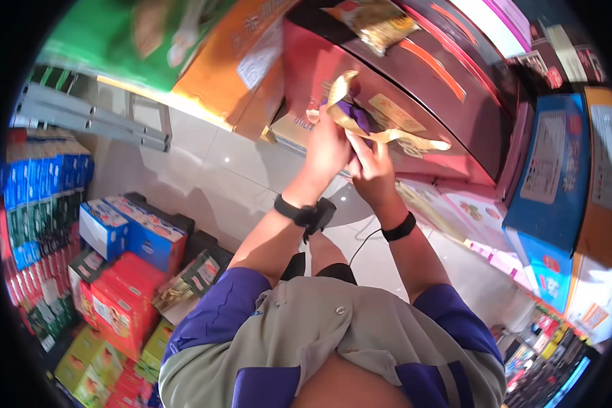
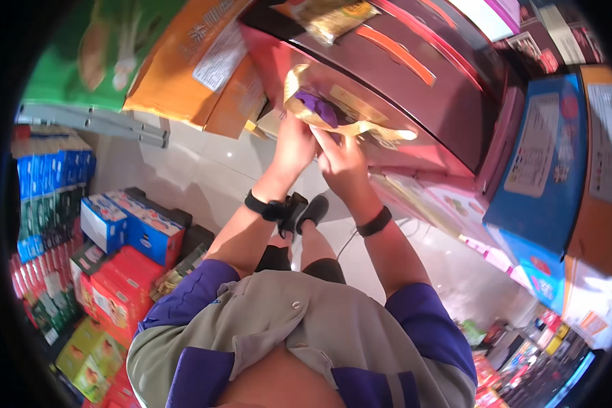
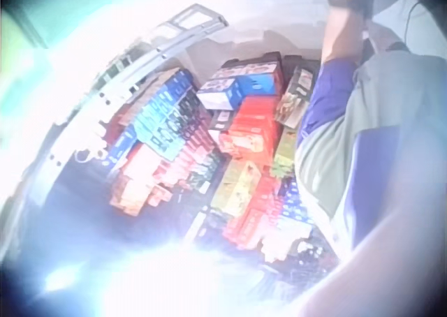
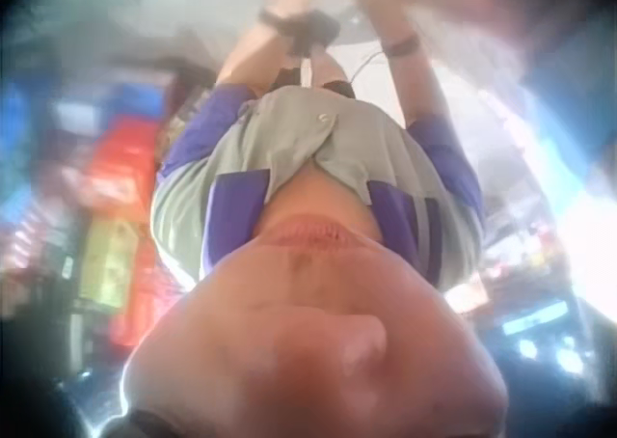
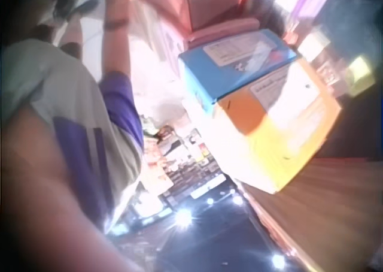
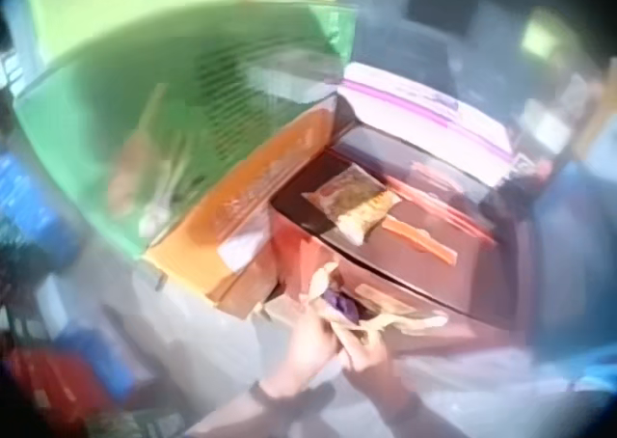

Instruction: Using a purple cloth to wipe down various product boxes on store shelves.

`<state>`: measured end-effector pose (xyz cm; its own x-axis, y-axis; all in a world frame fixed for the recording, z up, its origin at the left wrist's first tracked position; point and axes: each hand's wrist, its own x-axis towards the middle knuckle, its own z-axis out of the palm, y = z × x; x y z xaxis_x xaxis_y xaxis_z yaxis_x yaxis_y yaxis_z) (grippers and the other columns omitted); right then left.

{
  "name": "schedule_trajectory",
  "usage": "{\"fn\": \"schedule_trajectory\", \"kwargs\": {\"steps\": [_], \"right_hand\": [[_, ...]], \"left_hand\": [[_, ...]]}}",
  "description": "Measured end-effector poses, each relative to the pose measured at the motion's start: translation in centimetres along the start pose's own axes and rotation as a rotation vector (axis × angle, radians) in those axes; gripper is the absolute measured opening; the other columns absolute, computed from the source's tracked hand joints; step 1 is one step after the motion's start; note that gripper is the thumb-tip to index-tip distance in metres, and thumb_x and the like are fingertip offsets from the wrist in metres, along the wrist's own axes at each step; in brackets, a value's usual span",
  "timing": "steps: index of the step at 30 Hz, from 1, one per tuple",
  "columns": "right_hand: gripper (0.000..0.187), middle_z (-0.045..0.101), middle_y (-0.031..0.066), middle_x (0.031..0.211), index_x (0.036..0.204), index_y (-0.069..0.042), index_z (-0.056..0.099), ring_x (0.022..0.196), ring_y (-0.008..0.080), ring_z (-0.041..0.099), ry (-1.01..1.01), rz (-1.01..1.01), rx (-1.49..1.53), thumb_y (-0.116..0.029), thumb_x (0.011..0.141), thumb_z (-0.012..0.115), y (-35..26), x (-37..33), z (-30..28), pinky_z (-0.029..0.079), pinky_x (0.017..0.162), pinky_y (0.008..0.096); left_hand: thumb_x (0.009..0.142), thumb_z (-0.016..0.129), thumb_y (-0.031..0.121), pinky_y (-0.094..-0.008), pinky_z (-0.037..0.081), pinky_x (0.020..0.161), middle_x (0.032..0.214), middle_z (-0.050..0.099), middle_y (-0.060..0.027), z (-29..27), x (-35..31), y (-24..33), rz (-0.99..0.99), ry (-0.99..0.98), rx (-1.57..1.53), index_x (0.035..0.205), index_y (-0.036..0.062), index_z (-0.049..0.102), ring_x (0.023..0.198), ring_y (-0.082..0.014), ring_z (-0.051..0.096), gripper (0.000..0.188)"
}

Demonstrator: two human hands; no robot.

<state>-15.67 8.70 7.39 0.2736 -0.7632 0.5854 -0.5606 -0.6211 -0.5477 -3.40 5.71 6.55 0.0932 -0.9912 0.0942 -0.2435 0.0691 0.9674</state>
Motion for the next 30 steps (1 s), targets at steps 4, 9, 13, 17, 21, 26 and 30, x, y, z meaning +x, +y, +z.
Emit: {"fn": "schedule_trajectory", "kwargs": {"steps": [4,9,13,17,21,26,30], "right_hand": [[0.048,0.056,0.0215,0.110,0.126,-0.012,0.061,0.095,0.0387,0.063,-0.058,0.243,-0.106,0.003,0.081,0.063,0.8,-2.6,-1.3,0.053,0.077,0.0437],[0.056,0.058,0.0154,0.107,0.128,-0.030,0.058,0.086,0.0381,0.063,-0.055,0.324,-0.216,-0.006,0.078,0.067,3.7,-6.1,0.9,0.054,0.068,0.0452],[0.052,0.056,0.0154,0.111,0.128,-0.030,0.057,0.084,0.0382,0.063,-0.100,0.371,-0.296,-0.010,0.082,0.065,6.0,-8.5,1.5,0.054,0.067,0.0452],[0.049,0.055,0.0166,0.113,0.129,-0.030,0.056,0.089,0.0385,0.062,-0.162,0.502,-0.280,-0.011,0.084,0.064,6.1,-10.8,0.9,0.054,0.070,0.0457],[0.053,0.057,0.0150,0.109,0.131,-0.027,0.056,0.091,0.0367,0.062,0.059,0.478,-0.193,-0.006,0.083,0.064,3.1,-10.0,-2.3,0.053,0.073,0.0432],[0.054,0.060,0.0132,0.102,0.131,-0.018,0.057,0.083,0.0331,0.064,0.434,0.133,-0.114,-0.003,0.080,0.068,-0.8,-4.7,-6.8,0.054,0.069,0.0401],[0.052,0.062,0.0141,0.102,0.128,-0.017,0.060,0.083,0.0322,0.064,0.382,0.204,-0.113,-0.004,0.079,0.070,-1.0,-3.3,-6.8,0.054,0.067,0.0399]], "left_hand": [[0.091,0.056,0.004,-0.0406,0.050,0.083,0.097,0.064,-0.0200,1.6,-0.7,-0.2,-0.078,-0.177,0.048,0.120,-0.0048,0.046,0.095,-0.0320,0.065,0.032],[0.091,0.053,0.007,-0.0405,0.047,0.091,0.113,0.059,-0.0245,5.4,-1.6,-3.9,-0.169,-0.042,-0.062,0.129,-0.0066,0.034,0.105,-0.0333,0.060,0.044],[0.090,0.055,0.013,-0.0408,0.047,0.093,0.123,0.053,-0.0268,7.6,-1.9,-7.4,-0.151,-0.014,-0.027,0.132,-0.0066,0.030,0.109,-0.0340,0.058,0.053],[0.089,0.056,0.012,-0.0412,0.048,0.089,0.116,0.058,-0.0263,8.8,-2.7,-8.8,-0.330,-0.177,0.028,0.127,-0.0073,0.038,0.104,-0.0342,0.060,0.046],[0.090,0.054,0.006,-0.0393,0.048,0.089,0.111,0.061,-0.0211,8.3,-4.3,-3.8,-0.171,-0.245,0.074,0.124,-0.0061,0.043,0.103,-0.0313,0.062,0.038],[0.100,0.047,0.007,-0.0328,0.047,0.093,0.117,0.056,-0.0159,7.0,-4.9,5.1,0.153,-0.160,-0.456,0.129,-0.0045,0.038,0.105,-0.0207,0.057,0.032],[0.100,0.044,0.006,-0.0331,0.046,0.092,0.119,0.053,-0.0173,6.0,-4.2,6.7,0.286,-0.099,-0.333,0.129,-0.0046,0.036,0.106,-0.0207,0.055,0.032]]}}
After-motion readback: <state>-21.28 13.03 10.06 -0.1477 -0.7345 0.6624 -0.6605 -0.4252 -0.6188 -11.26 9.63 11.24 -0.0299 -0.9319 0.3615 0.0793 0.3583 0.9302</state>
